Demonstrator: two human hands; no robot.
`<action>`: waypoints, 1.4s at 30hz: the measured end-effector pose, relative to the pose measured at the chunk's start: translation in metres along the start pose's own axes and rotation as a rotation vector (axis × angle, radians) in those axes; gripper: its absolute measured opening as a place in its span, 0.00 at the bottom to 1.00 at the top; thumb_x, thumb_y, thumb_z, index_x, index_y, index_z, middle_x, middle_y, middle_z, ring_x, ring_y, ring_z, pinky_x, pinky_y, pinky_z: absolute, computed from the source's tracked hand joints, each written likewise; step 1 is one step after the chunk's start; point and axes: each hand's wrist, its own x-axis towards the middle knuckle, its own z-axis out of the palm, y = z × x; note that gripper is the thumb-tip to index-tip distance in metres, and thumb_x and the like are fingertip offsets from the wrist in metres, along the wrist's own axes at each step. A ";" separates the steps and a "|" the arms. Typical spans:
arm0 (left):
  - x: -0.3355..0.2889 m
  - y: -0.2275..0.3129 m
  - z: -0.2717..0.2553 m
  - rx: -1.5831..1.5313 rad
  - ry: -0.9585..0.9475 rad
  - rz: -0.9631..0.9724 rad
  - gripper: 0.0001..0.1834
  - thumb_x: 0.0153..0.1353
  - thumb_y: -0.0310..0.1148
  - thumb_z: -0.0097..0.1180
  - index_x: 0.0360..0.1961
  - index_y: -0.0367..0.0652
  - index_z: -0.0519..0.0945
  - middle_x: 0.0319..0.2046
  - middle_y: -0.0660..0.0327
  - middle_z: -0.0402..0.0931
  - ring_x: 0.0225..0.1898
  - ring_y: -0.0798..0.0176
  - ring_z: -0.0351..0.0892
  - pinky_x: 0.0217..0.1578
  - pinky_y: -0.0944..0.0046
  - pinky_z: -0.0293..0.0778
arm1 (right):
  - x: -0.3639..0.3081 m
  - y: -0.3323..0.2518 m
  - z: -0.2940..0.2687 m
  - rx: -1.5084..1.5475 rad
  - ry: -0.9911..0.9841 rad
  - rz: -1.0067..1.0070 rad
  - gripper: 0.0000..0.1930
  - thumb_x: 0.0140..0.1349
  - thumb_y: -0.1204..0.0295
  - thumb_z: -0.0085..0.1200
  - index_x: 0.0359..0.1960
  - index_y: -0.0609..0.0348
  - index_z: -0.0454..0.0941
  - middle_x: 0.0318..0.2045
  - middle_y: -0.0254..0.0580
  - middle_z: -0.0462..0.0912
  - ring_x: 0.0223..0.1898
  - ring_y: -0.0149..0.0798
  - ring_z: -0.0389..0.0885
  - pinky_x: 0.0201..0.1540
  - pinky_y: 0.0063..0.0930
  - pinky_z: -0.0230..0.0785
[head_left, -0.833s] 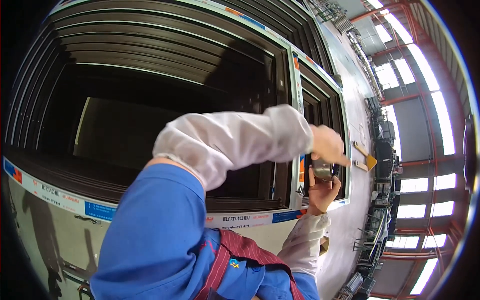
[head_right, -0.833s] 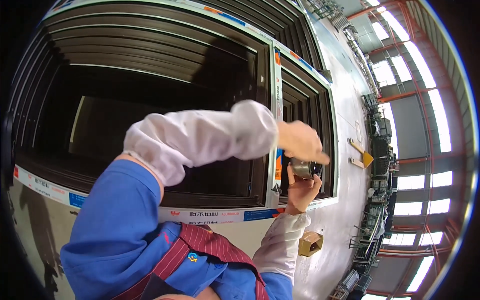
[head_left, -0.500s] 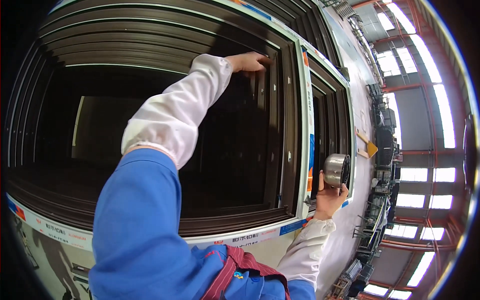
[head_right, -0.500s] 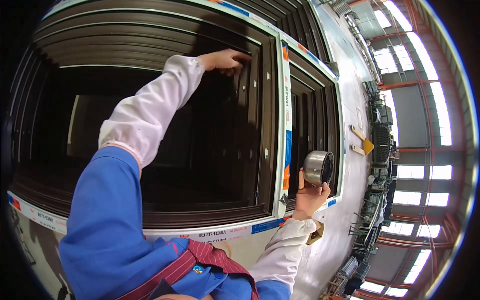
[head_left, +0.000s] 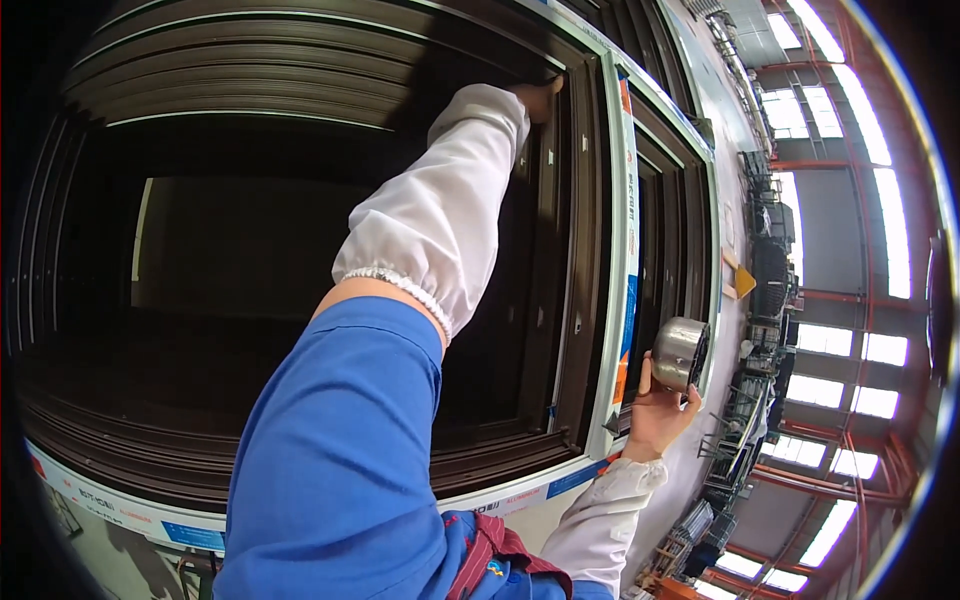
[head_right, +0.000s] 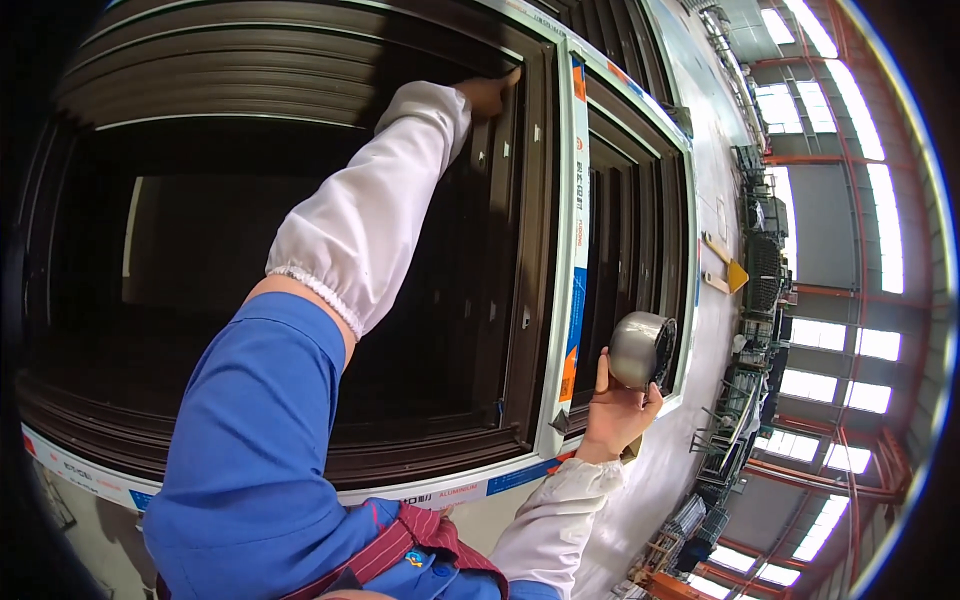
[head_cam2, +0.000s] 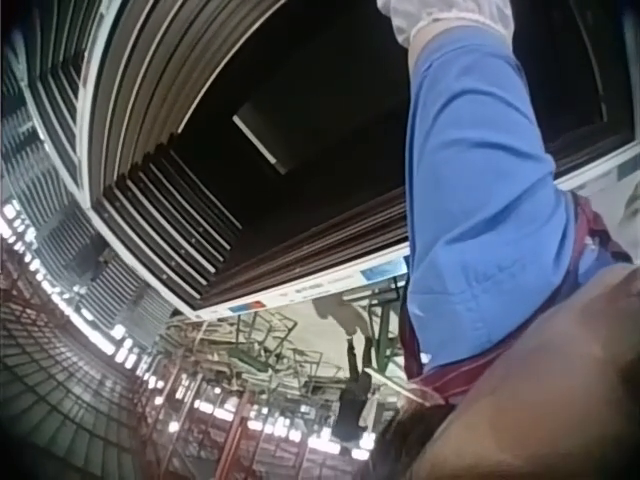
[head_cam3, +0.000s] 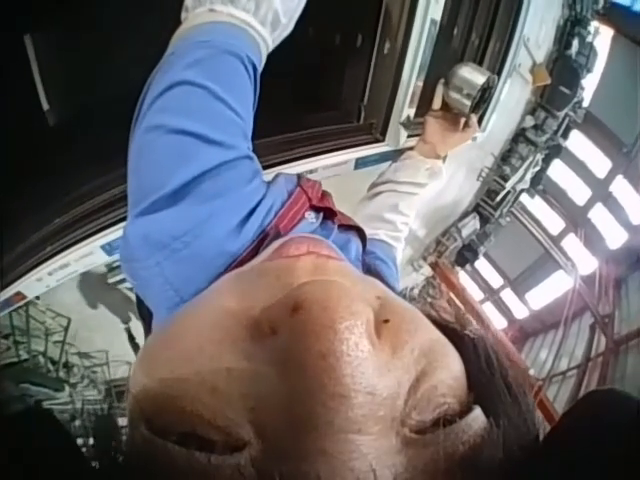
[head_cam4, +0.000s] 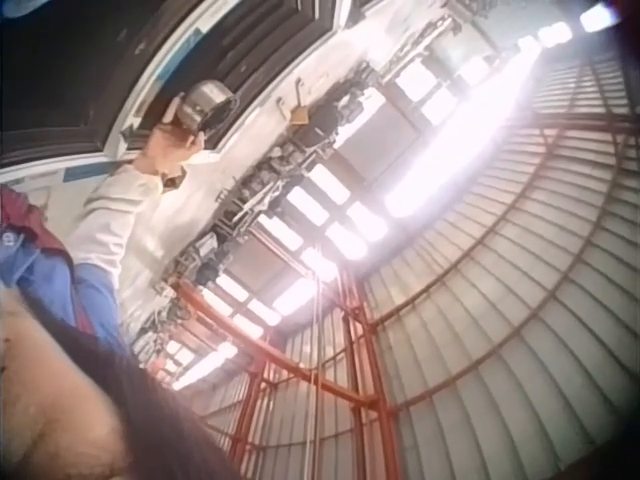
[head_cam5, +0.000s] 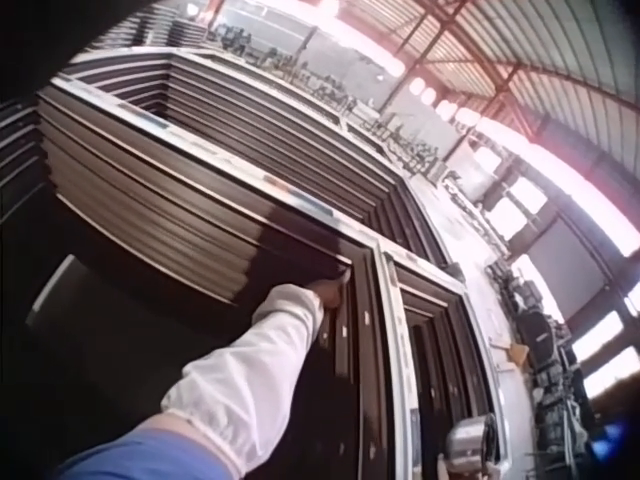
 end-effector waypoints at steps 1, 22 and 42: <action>0.001 0.017 0.002 -0.080 -0.108 -0.027 0.42 0.57 0.24 0.40 0.70 0.70 0.45 0.45 0.46 0.77 0.38 0.53 0.78 0.40 0.54 0.71 | -0.002 -0.004 -0.006 -0.007 0.029 -0.026 0.26 0.57 0.65 0.50 0.56 0.68 0.67 0.56 0.57 0.70 0.58 0.65 0.66 0.61 0.49 0.66; -0.052 0.032 -0.001 0.183 0.253 -0.008 0.23 0.63 0.40 0.41 0.60 0.58 0.67 0.39 0.51 0.80 0.41 0.48 0.81 0.39 0.48 0.75 | -0.002 -0.004 -0.005 -0.049 0.005 0.005 0.27 0.55 0.65 0.52 0.55 0.69 0.67 0.56 0.60 0.69 0.59 0.65 0.64 0.62 0.50 0.64; -0.020 0.037 -0.006 0.423 0.219 -0.110 0.14 0.60 0.36 0.45 0.36 0.47 0.84 0.37 0.57 0.83 0.40 0.54 0.83 0.38 0.54 0.77 | -0.004 -0.001 0.000 -0.046 0.019 -0.012 0.27 0.55 0.66 0.53 0.54 0.69 0.66 0.56 0.60 0.68 0.59 0.66 0.64 0.62 0.50 0.65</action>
